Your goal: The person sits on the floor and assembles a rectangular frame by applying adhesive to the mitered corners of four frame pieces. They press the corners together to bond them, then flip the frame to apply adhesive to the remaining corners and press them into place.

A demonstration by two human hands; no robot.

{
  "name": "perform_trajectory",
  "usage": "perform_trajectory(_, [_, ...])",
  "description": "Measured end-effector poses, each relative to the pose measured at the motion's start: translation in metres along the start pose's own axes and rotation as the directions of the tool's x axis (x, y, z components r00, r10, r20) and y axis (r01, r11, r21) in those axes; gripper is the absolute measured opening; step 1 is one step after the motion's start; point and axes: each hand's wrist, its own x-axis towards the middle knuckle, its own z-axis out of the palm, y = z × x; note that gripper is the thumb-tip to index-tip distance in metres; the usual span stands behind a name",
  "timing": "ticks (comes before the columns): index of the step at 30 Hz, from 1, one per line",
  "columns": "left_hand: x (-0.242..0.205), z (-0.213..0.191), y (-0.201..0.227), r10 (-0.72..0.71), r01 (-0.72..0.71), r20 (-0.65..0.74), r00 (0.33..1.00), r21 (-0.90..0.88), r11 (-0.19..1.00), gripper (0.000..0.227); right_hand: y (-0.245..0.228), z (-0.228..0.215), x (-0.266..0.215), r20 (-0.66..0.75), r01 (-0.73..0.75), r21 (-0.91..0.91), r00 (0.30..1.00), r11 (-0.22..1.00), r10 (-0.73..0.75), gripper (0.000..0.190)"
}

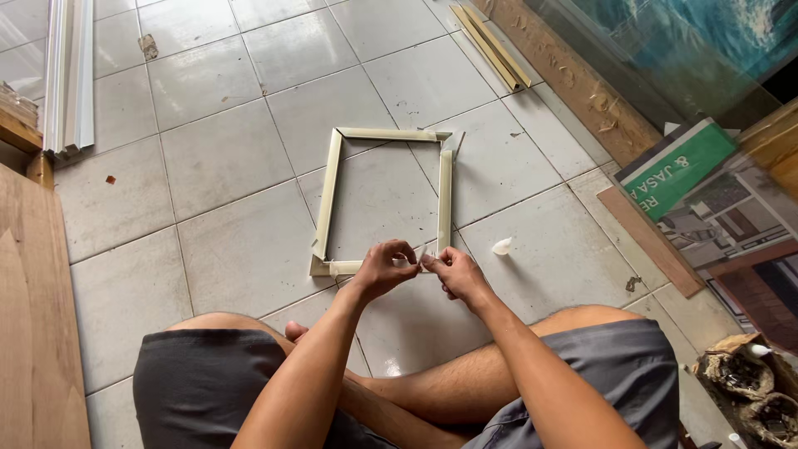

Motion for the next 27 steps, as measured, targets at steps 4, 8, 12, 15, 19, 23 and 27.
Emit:
perform_trajectory(4, [0.008, 0.004, 0.001, -0.032, 0.032, -0.047, 0.998, -0.016, 0.999, 0.024, -0.016, 0.003, -0.015, 0.025, -0.104, 0.282, 0.995, 0.954, 0.101, 0.033])
perform_trajectory(8, [0.008, -0.005, 0.001, -0.047, 0.045, -0.110, 0.993, -0.016, 0.999, 0.022, -0.001, -0.018, -0.002, 0.012, -0.181, 0.382, 0.982, 0.906, 0.191, 0.057])
perform_trajectory(12, [-0.001, -0.011, 0.004, -0.037, 0.047, -0.124, 0.992, 0.072, 0.996, 0.021, -0.004, -0.029, -0.008, -0.222, -0.132, -0.008, 0.967, 0.991, 0.127, 0.035])
perform_trajectory(15, [-0.007, -0.011, 0.002, -0.041, 0.053, -0.059, 0.997, 0.202, 0.978, 0.028, 0.018, -0.030, 0.010, -0.209, -0.157, -0.376, 0.974, 0.913, 0.081, 0.028])
perform_trajectory(19, [-0.013, -0.008, -0.002, -0.034, 0.027, 0.016, 0.999, 0.330, 0.944, 0.045, 0.002, -0.027, -0.010, -0.093, -0.093, -0.695, 0.995, 0.713, 0.039, 0.049])
perform_trajectory(23, [-0.020, -0.008, 0.018, -0.041, 0.021, 0.041, 0.998, 0.408, 0.913, 0.056, -0.033, -0.022, -0.035, -0.056, -0.049, -0.724, 0.998, 0.688, 0.013, 0.047])
perform_trajectory(27, [-0.020, -0.003, 0.015, -0.008, -0.044, 0.111, 0.994, 0.453, 0.890, 0.033, -0.018, -0.022, -0.016, -0.089, -0.037, -0.731, 0.995, 0.681, -0.041, 0.031])
